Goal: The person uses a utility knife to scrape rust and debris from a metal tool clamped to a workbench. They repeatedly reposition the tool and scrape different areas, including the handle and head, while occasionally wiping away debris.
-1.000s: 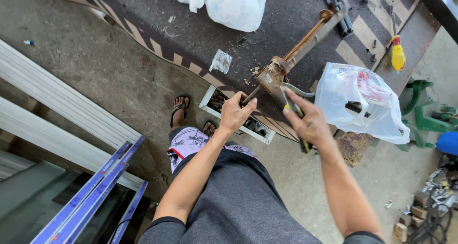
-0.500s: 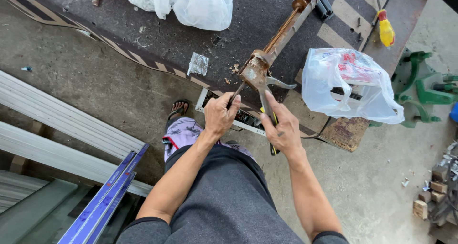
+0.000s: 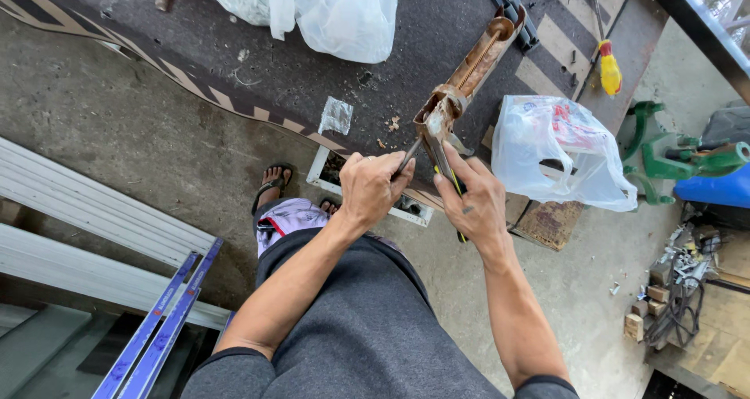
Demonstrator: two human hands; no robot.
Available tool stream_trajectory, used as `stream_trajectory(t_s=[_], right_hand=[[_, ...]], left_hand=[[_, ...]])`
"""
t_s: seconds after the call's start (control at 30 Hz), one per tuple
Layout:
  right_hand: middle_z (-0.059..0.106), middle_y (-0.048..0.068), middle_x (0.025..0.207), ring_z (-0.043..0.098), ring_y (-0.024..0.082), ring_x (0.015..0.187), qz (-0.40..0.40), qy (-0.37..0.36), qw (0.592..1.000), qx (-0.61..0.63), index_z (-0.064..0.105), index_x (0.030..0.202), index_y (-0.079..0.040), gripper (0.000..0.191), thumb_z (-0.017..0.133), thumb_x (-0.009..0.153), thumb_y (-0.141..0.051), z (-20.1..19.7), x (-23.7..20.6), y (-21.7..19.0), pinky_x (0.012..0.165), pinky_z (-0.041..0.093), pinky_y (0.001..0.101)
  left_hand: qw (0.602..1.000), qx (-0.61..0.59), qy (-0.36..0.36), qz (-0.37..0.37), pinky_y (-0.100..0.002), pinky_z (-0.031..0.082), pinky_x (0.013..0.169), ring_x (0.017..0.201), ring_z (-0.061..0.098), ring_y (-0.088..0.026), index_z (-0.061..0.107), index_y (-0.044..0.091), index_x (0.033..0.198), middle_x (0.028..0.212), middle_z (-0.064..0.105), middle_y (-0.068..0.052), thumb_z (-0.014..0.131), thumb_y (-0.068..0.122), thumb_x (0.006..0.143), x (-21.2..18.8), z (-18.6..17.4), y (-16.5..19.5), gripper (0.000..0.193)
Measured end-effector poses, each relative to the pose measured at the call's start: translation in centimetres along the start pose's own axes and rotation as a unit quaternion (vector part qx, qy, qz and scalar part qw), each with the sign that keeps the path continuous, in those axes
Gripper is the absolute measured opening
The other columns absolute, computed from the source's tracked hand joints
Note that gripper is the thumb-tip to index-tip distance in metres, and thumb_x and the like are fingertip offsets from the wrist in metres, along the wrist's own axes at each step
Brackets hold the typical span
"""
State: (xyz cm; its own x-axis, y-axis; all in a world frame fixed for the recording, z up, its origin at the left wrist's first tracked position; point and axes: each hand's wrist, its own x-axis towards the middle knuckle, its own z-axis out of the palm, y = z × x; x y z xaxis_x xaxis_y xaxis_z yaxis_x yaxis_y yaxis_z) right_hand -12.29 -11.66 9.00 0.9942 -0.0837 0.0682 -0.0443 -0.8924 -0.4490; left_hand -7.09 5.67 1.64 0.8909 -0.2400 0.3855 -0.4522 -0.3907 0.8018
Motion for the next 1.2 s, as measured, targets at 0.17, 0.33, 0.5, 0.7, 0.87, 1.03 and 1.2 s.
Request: stream_trajectory(t_s=[0.17, 0.33, 0.5, 0.7, 0.87, 1.03, 1.2], right_hand=[[0.066, 0.009, 0.085, 0.064, 0.022, 0.071, 0.031, -0.025, 0.998, 0.039, 0.067, 0.138, -0.010, 0.050, 0.076, 0.088, -0.012, 0.3, 0.5, 0.4, 0.066, 0.051, 0.0363], [0.067, 0.010, 0.085, 0.064, 0.022, 0.073, 0.023, -0.029, 0.999, 0.009, 0.068, 0.138, -0.011, 0.052, 0.078, 0.087, -0.014, 1.6, 1.2, 0.9, 0.068, 0.051, 0.0349], [0.073, 0.015, 0.122, 0.069, 0.020, 0.110, 0.045, 0.016, 0.982, 0.182, 0.055, 0.150, -0.009, 0.057, 0.072, 0.096, -0.014, 3.0, 0.9, 2.4, 0.097, 0.053, 0.0322], [0.066, 0.014, 0.140, 0.059, 0.020, 0.128, 0.153, -0.024, 0.943, 0.295, 0.051, 0.154, -0.006, 0.057, 0.064, 0.099, -0.011, 5.4, -2.4, 2.9, 0.107, 0.045, 0.0338], [0.070, 0.024, 0.124, 0.069, 0.035, 0.114, 0.097, 0.003, 0.987, 0.128, 0.052, 0.149, -0.006, 0.060, 0.070, 0.092, -0.013, 5.5, -2.1, 0.9, 0.097, 0.052, 0.0381], [0.067, 0.023, 0.090, 0.067, 0.037, 0.084, 0.206, -0.062, 0.971, 0.103, 0.054, 0.150, -0.010, 0.057, 0.065, 0.094, -0.016, 5.1, 1.2, -0.3, 0.081, 0.053, 0.0425], [0.066, 0.021, 0.092, 0.067, 0.036, 0.085, 0.190, -0.041, 0.973, 0.126, 0.050, 0.151, -0.007, 0.058, 0.062, 0.095, -0.014, 5.8, 0.8, -1.4, 0.080, 0.053, 0.0418]], left_hand=[[1.000, -0.010, -0.018, -0.013, -0.038, 0.036, 0.058, 0.055, 0.059, -0.021, 0.067, 0.014, 0.081, 0.067, 0.065, -0.002, 0.070, 0.025, 0.098, 0.5, -0.7, -0.8, 0.021], [0.999, -0.019, 0.001, -0.028, -0.037, 0.038, 0.060, 0.059, 0.062, -0.024, 0.069, 0.014, 0.086, 0.069, 0.066, -0.004, 0.068, 0.029, 0.099, 0.5, -0.6, -2.1, 0.020], [0.972, -0.043, -0.105, -0.206, -0.044, 0.043, 0.060, 0.059, 0.064, -0.032, 0.068, 0.011, 0.092, 0.062, 0.064, -0.011, 0.059, 0.033, 0.101, -1.1, 0.0, -3.9, 0.026], [0.919, -0.161, -0.234, -0.273, -0.045, 0.048, 0.059, 0.062, 0.066, -0.033, 0.063, 0.006, 0.092, 0.066, 0.064, -0.015, 0.051, 0.038, 0.105, -3.6, 2.0, -5.5, 0.036], [0.896, -0.226, -0.297, -0.241, -0.047, 0.049, 0.060, 0.066, 0.064, -0.039, 0.061, 0.004, 0.096, 0.071, 0.063, -0.019, 0.050, 0.034, 0.106, -3.1, 4.9, -5.0, 0.033], [0.916, -0.206, -0.290, -0.187, -0.055, 0.047, 0.063, 0.076, 0.064, -0.048, 0.061, 0.004, 0.109, 0.078, 0.067, -0.024, 0.051, 0.026, 0.105, -2.6, 5.9, -4.7, 0.024], [0.912, -0.201, -0.304, -0.187, -0.057, 0.047, 0.064, 0.076, 0.064, -0.050, 0.061, 0.002, 0.109, 0.078, 0.066, -0.027, 0.051, 0.023, 0.105, -2.0, 6.3, -5.5, 0.024]])
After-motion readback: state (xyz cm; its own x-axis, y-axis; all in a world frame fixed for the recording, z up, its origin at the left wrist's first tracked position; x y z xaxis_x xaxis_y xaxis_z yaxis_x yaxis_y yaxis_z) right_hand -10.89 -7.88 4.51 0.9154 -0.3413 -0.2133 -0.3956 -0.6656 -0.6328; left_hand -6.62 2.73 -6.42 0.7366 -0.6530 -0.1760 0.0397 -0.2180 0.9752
